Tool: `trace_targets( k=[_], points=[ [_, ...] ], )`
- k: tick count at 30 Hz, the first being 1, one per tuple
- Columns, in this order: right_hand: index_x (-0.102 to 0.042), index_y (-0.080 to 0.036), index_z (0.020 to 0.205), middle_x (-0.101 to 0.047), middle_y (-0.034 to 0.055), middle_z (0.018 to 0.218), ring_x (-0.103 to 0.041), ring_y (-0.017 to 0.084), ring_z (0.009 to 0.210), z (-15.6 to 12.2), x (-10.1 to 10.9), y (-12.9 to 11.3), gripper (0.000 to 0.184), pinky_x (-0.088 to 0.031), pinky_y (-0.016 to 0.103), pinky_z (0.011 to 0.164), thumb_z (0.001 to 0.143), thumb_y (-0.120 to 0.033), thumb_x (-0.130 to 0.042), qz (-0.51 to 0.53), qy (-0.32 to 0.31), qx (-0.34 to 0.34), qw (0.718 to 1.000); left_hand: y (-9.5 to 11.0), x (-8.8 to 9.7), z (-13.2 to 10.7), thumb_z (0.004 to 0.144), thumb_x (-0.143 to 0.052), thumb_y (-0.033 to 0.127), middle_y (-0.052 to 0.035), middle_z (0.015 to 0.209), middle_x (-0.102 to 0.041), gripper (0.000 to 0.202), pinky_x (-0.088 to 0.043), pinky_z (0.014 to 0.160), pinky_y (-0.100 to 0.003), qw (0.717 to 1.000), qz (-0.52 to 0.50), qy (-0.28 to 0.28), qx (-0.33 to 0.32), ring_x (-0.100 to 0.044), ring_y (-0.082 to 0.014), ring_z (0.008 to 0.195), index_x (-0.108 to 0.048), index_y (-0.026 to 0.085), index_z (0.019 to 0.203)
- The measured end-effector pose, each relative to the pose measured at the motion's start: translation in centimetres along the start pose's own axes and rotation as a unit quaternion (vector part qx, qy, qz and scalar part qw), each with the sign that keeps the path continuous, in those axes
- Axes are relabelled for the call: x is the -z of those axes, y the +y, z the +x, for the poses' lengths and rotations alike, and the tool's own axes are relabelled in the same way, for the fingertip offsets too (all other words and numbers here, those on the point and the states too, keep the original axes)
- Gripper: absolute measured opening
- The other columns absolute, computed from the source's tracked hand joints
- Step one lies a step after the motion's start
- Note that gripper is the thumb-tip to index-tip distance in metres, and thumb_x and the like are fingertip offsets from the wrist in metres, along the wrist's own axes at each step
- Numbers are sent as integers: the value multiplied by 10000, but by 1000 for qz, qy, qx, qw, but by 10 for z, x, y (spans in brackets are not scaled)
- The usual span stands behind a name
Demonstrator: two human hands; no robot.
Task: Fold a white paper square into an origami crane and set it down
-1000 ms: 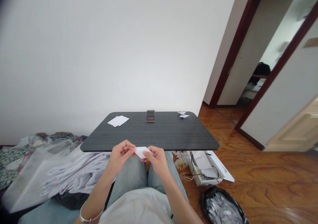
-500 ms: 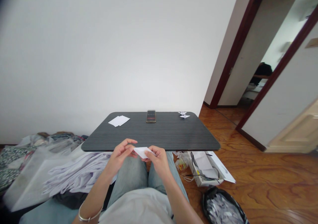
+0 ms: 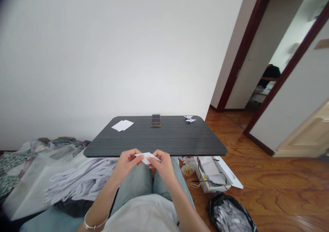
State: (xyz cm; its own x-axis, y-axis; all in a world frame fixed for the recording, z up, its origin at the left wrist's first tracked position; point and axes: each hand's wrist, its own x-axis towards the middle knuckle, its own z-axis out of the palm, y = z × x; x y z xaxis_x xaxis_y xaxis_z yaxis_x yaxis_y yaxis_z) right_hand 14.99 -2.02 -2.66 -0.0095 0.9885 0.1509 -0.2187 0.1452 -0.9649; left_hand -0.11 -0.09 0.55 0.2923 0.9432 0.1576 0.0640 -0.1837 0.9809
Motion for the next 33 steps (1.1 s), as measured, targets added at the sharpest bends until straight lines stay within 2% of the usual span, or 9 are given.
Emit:
trace_targets(
  k=[5,10,14,19,23,30,33],
  points=[
    [-580,-161,610,-590,-12,552,-554,114,517,2,1,0,310,-485,211,488,665,-449,-680,11,-10,-4,1000,-1,1,0,668,-660,383,21,499,-528,272,-326,466,-197,1000,5,18,-13,-434,-88,474,-597,125,608],
    [-554,-167,600,-569,-17,553,-532,108,521,1,1,-3,306,-473,212,506,673,-436,-679,9,-10,13,1000,-4,-1,0,690,-641,386,13,535,-549,267,-327,474,-200,1000,4,6,-7,-432,-90,479,-606,123,656],
    [-557,-167,603,-546,-22,554,-500,101,524,-1,0,-6,288,-449,204,509,675,-417,-680,10,-21,32,999,-3,-4,-2,704,-629,387,32,508,-500,282,-283,474,-201,1000,10,-15,-9,-396,-84,477,-574,131,601],
    [-550,-168,601,-536,-26,549,-493,104,519,-1,-2,-6,289,-448,216,515,683,-417,-671,18,-26,25,999,-1,-6,-4,727,-604,387,45,488,-455,297,-254,475,-207,1000,15,-11,-23,-366,-84,471,-553,138,573],
    [-554,-169,596,-532,-28,544,-491,105,514,-1,-2,-4,289,-451,218,514,687,-419,-665,10,-26,25,999,-4,-4,-3,730,-601,367,38,495,-471,282,-264,480,-205,999,27,-10,-25,-380,-85,479,-564,131,580],
    [-557,-167,586,-544,-22,532,-494,107,504,2,0,-1,301,-455,217,497,666,-429,-680,9,-17,23,1000,-4,7,2,748,-578,372,-13,561,-586,290,-351,502,-208,996,42,-81,-6,-469,-105,511,-642,100,673],
    [-561,-166,586,-550,-18,535,-499,109,509,2,1,0,302,-457,218,498,665,-432,-680,8,-16,21,1000,-1,12,1,749,-583,372,-14,547,-593,291,-353,502,-208,995,50,-85,-4,-473,-104,503,-637,104,651]
  ],
)
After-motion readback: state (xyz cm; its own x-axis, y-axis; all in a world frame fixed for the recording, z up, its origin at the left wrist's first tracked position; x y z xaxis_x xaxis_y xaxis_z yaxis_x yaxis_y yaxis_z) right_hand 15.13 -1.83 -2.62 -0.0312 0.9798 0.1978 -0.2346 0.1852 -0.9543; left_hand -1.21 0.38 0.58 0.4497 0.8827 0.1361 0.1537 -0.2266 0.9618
